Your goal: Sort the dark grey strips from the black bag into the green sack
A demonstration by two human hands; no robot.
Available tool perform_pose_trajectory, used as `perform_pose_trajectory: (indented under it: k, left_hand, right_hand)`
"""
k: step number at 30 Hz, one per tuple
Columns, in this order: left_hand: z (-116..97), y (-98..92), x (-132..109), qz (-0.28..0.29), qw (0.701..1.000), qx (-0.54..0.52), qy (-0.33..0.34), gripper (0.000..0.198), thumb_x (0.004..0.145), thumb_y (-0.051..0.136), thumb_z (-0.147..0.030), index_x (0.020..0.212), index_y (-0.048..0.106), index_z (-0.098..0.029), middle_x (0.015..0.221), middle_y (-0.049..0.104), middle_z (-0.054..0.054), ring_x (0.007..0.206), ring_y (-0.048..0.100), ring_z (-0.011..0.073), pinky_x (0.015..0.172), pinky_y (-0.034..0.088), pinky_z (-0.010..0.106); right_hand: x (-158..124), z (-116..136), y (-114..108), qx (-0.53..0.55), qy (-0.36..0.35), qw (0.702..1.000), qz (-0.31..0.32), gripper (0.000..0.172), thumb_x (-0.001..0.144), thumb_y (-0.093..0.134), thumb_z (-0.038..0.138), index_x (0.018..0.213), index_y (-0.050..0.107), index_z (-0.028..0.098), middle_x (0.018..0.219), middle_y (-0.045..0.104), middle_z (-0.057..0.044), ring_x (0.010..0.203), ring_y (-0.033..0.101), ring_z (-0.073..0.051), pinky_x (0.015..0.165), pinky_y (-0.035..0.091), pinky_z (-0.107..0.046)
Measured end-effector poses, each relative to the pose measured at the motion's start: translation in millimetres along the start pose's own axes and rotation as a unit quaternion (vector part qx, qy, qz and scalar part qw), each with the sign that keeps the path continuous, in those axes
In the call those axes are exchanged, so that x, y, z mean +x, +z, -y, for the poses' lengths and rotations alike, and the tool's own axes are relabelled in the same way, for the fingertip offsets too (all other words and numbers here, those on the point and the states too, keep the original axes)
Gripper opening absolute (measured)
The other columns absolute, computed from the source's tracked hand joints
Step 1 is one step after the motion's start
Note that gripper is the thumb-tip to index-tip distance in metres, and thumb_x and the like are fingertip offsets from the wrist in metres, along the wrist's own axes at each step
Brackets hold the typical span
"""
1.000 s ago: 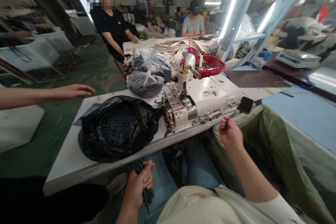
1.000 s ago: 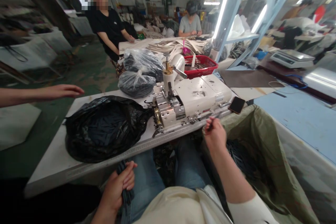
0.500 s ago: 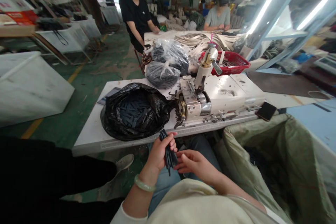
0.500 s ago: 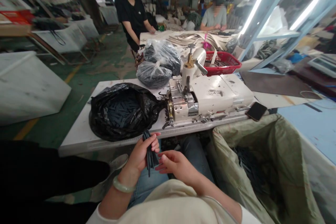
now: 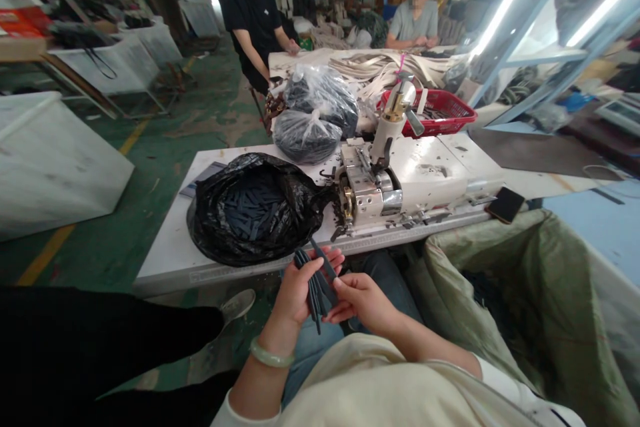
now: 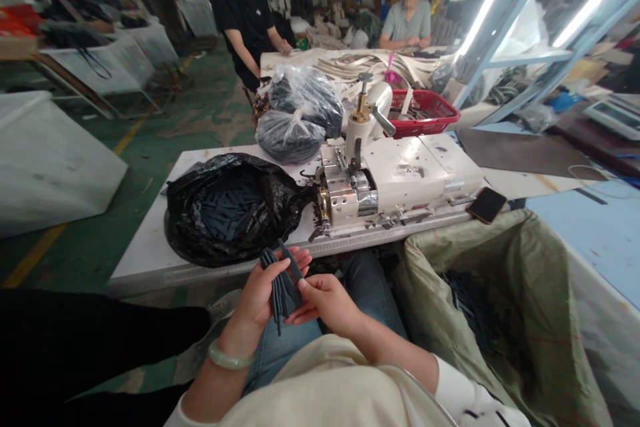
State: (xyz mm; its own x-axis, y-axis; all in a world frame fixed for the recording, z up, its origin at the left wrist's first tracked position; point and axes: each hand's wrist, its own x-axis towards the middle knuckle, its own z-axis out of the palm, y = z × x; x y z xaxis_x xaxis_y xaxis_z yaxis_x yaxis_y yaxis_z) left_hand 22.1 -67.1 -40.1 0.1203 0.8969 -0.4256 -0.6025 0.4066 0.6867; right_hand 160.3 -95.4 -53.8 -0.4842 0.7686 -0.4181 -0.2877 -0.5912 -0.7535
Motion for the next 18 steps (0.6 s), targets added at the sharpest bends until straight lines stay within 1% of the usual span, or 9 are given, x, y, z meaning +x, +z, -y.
perform_pose_trajectory:
  k: [2, 5, 7, 10, 12, 14, 16, 17, 18]
  left_hand:
    - [-0.3, 0.6, 2.7, -0.023, 1.0, 0.003, 0.004, 0.028, 0.071, 0.068, -0.017, 0.098, 0.063, -0.012, 0.097, 0.072, 0.012, 0.093, 0.067, 0.0247, 0.086, 0.051, 0.039]
    - [-1.4, -2.1, 6.8, -0.057, 0.998, -0.008, 0.018, 0.025, 0.07, 0.07, -0.018, 0.094, 0.064, -0.012, 0.092, 0.073, 0.011, 0.09, 0.068, 0.0255, 0.08, 0.054, 0.038]
    - [-2.5, -6.0, 8.5, -0.08, 0.996, -0.018, 0.023, 0.022, 0.068, 0.071, -0.016, 0.09, 0.065, -0.012, 0.089, 0.073, 0.011, 0.086, 0.069, 0.0244, 0.077, 0.055, 0.036]
    - [-4.7, -12.6, 8.3, -0.114, 0.993, -0.016, 0.032, 0.021, 0.067, 0.073, -0.016, 0.086, 0.066, -0.011, 0.083, 0.072, 0.01, 0.077, 0.068, 0.0188, 0.069, 0.055, 0.029]
    - [-6.1, -15.5, 6.6, -0.128, 0.991, 0.003, 0.045, 0.024, 0.066, 0.076, -0.019, 0.086, 0.066, -0.01, 0.074, 0.07, 0.007, 0.063, 0.064, 0.0131, 0.057, 0.052, 0.022]
    - [-7.3, -15.7, 4.4, -0.104, 0.993, 0.012, 0.047, 0.029, 0.064, 0.078, -0.025, 0.085, 0.066, -0.009, 0.059, 0.061, 0.001, 0.047, 0.053, 0.006, 0.043, 0.042, 0.015]
    - [-8.0, -12.9, 2.3, -0.057, 0.998, 0.007, 0.031, 0.032, 0.063, 0.079, -0.031, 0.083, 0.066, -0.009, 0.049, 0.048, -0.006, 0.039, 0.037, 0.001, 0.037, 0.03, 0.012]
    - [-8.2, -10.8, 1.4, -0.033, 0.999, 0.005, 0.019, 0.033, 0.063, 0.079, -0.033, 0.082, 0.065, -0.009, 0.047, 0.043, -0.008, 0.038, 0.032, -0.0001, 0.037, 0.026, 0.011]
    - [-8.1, -8.5, 0.6, -0.016, 1.0, 0.006, 0.01, 0.034, 0.063, 0.079, -0.035, 0.081, 0.066, -0.009, 0.046, 0.04, -0.009, 0.038, 0.029, -0.0005, 0.037, 0.024, 0.011]
  right_hand:
    - [-0.8, -0.2, -2.1, 0.005, -0.002, 1.0, 0.009, 0.044, 0.077, 0.062, 0.056, 0.082, 0.058, 0.012, 0.07, 0.068, -0.006, 0.065, 0.07, -0.02, 0.057, 0.054, -0.027]
    - [-2.3, 0.4, -4.5, -0.017, -0.007, 1.0, -0.005, 0.05, 0.075, 0.063, 0.058, 0.092, 0.062, 0.011, 0.079, 0.069, -0.008, 0.066, 0.07, -0.02, 0.059, 0.054, -0.028]
    - [-4.0, 1.7, -6.0, -0.037, -0.013, 0.999, -0.013, 0.053, 0.074, 0.063, 0.059, 0.097, 0.064, 0.01, 0.085, 0.07, -0.01, 0.068, 0.07, -0.019, 0.061, 0.054, -0.028]
    - [-6.6, 3.2, -8.4, -0.047, -0.015, 0.999, -0.007, 0.055, 0.076, 0.06, 0.06, 0.099, 0.065, 0.01, 0.091, 0.07, -0.013, 0.07, 0.07, -0.02, 0.062, 0.053, -0.029]
    - [-7.6, 2.4, -9.7, -0.05, -0.012, 0.999, 0.001, 0.053, 0.078, 0.058, 0.059, 0.098, 0.065, 0.01, 0.095, 0.07, -0.015, 0.073, 0.07, -0.02, 0.063, 0.053, -0.03]
    - [-8.1, 0.0, -10.8, -0.07, -0.013, 0.997, 0.008, 0.051, 0.082, 0.054, 0.058, 0.099, 0.064, 0.011, 0.097, 0.07, -0.016, 0.074, 0.07, -0.021, 0.064, 0.053, -0.031]
    - [-8.6, -2.9, -12.4, -0.143, -0.043, 0.989, -0.005, 0.049, 0.088, 0.045, 0.055, 0.103, 0.062, 0.011, 0.092, 0.07, -0.014, 0.071, 0.069, -0.019, 0.063, 0.053, -0.031]
    - [-9.0, -4.1, -13.6, -0.212, -0.075, 0.974, -0.021, 0.048, 0.091, 0.041, 0.052, 0.108, 0.061, 0.012, 0.089, 0.07, -0.013, 0.07, 0.068, -0.019, 0.063, 0.052, -0.03]
    - [-9.5, -5.1, -15.1, -0.304, -0.114, 0.945, -0.041, 0.046, 0.093, 0.038, 0.048, 0.113, 0.059, 0.012, 0.087, 0.07, -0.012, 0.07, 0.067, -0.019, 0.064, 0.052, -0.031]
